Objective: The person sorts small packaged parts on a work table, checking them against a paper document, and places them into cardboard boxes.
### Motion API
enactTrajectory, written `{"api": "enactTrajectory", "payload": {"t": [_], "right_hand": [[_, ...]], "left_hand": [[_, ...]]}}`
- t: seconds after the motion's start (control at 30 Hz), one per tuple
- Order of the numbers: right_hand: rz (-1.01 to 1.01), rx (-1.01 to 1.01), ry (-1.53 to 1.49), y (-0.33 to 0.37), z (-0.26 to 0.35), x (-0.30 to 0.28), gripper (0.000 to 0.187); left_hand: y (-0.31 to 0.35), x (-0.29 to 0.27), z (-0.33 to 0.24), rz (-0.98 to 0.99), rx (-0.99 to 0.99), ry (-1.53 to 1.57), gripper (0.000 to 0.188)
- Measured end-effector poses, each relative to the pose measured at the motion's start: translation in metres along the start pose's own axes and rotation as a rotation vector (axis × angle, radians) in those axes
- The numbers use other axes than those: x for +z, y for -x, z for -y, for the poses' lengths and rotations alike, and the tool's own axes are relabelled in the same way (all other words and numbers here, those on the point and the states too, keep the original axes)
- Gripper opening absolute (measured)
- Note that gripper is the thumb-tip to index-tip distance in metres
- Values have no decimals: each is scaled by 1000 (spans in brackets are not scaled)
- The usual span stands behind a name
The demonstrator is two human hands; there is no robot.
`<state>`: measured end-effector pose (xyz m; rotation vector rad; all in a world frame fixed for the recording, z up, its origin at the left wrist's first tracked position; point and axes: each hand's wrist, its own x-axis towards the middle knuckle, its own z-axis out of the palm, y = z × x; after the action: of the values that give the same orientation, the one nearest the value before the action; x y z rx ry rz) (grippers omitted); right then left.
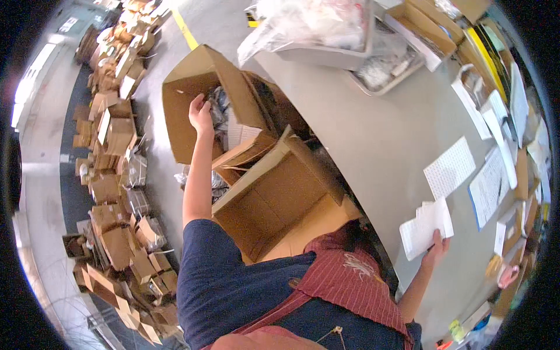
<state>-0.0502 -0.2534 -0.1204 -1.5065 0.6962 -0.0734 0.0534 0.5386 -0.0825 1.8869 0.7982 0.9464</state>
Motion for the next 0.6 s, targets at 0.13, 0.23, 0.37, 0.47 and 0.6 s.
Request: {"api": "enactTrajectory", "payload": {"t": [0.13, 0.23, 0.37, 0.47, 0.6], "right_hand": [[-73, -95, -25, -9, -16, -17, 44], [-110, 43, -32, -17, -16, -22, 38], [-23, 6, -163, -30, -38, -44, 46], [-4, 82, -441, -9, -12, -29, 44], [129, 87, -816, -1, -13, -29, 45]], "left_hand": [[74, 82, -117, 200, 458, -1, 28], [137, 125, -180, 411, 710, -23, 27], [234, 213, -206, 821, 814, 94, 25], [306, 276, -191, 1046, 739, -20, 29], [401, 334, -233, 1205, 424, -397, 87]]}}
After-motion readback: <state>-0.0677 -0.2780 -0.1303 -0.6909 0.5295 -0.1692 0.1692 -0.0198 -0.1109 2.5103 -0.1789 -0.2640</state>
